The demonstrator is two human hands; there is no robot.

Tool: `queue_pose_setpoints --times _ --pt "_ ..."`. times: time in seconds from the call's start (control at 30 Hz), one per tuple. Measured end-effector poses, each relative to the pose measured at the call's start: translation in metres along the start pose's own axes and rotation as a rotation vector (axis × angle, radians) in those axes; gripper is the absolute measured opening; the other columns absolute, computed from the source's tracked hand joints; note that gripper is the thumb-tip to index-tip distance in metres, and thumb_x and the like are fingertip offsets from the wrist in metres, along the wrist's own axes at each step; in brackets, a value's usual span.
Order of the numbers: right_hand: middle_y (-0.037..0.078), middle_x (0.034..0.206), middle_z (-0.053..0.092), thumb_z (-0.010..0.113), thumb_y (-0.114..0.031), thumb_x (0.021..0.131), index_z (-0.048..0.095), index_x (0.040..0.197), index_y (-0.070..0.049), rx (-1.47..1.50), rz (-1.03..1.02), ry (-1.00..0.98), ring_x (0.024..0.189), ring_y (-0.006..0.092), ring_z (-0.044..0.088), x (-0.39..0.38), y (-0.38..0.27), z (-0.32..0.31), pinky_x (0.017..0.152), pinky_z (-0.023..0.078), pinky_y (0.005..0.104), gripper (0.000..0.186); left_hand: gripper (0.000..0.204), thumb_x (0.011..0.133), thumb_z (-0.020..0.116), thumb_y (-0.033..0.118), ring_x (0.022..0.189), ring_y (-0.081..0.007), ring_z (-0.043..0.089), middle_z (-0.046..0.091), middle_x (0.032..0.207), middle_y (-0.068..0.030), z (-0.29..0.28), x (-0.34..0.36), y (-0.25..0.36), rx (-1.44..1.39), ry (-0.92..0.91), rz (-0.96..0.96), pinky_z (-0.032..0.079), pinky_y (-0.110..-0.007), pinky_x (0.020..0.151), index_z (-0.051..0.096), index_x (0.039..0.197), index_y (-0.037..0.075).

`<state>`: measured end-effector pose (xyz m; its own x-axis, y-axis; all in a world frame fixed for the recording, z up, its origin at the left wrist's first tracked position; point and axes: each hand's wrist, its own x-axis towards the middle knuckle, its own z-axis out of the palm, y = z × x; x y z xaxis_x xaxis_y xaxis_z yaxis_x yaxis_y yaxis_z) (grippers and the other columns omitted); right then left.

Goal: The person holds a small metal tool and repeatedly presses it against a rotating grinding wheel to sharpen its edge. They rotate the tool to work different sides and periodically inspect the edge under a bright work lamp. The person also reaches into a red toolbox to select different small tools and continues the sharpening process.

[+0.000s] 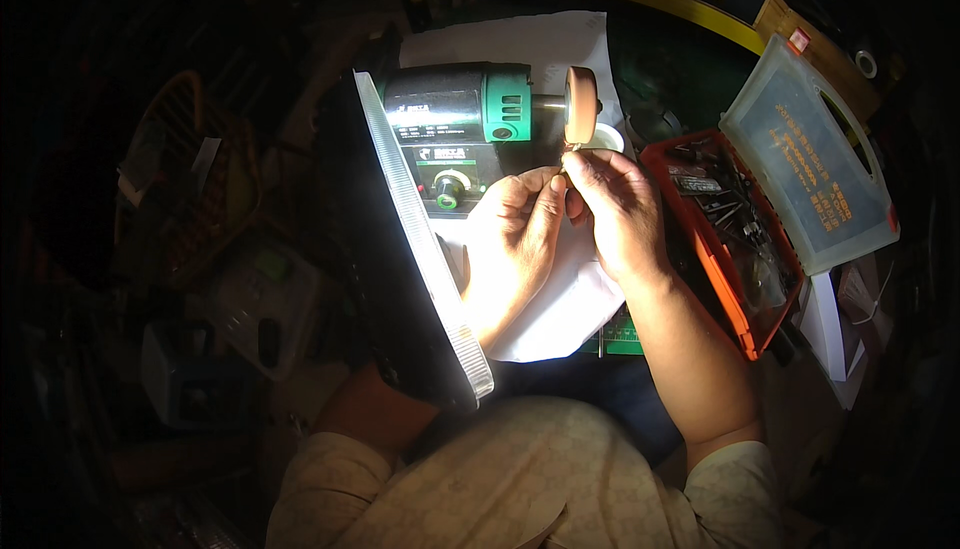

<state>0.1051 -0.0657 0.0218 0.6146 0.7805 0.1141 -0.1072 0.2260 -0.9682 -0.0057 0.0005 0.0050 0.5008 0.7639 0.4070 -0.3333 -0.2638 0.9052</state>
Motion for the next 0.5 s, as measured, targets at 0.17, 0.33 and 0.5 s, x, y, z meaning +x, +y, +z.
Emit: queue_pose_setpoints --times 0.17,0.33,0.5 --pt "-0.001 0.077 0.064 0.066 -0.022 0.101 0.07 0.109 0.0 0.009 0.012 -0.004 0.069 0.0066 0.057 0.0006 0.0003 -0.0004 0.064 0.045 0.0216 0.023 0.015 0.102 0.064 0.008 0.081 -0.0059 0.06 0.072 0.091 -0.0046 -0.0003 0.0005 0.003 -0.004 -0.018 -0.027 0.051 -0.022 0.075 0.072 0.108 -0.003" --pt "0.0 0.077 0.064 0.067 -0.023 0.101 0.069 0.109 0.0 -0.01 0.006 0.005 0.069 0.0069 0.057 -0.0001 0.001 -0.001 0.064 0.045 0.0218 0.024 0.015 0.102 0.063 0.007 0.081 -0.0063 0.061 0.072 0.09 -0.0047 -0.001 0.0004 0.0021 0.003 -0.035 -0.045 0.052 -0.022 0.076 0.071 0.108 -0.004" --pt "0.0 0.078 0.064 0.066 -0.023 0.101 0.07 0.109 0.0 -0.023 -0.01 -0.007 0.069 0.007 0.057 -0.0009 0.0017 -0.002 0.063 0.045 0.0222 0.025 0.015 0.102 0.063 0.005 0.081 -0.0084 0.063 0.071 0.09 -0.0065 -0.0005 0.0006 -0.0034 -0.055 -0.033 -0.074 0.054 -0.023 0.077 0.068 0.109 -0.006"
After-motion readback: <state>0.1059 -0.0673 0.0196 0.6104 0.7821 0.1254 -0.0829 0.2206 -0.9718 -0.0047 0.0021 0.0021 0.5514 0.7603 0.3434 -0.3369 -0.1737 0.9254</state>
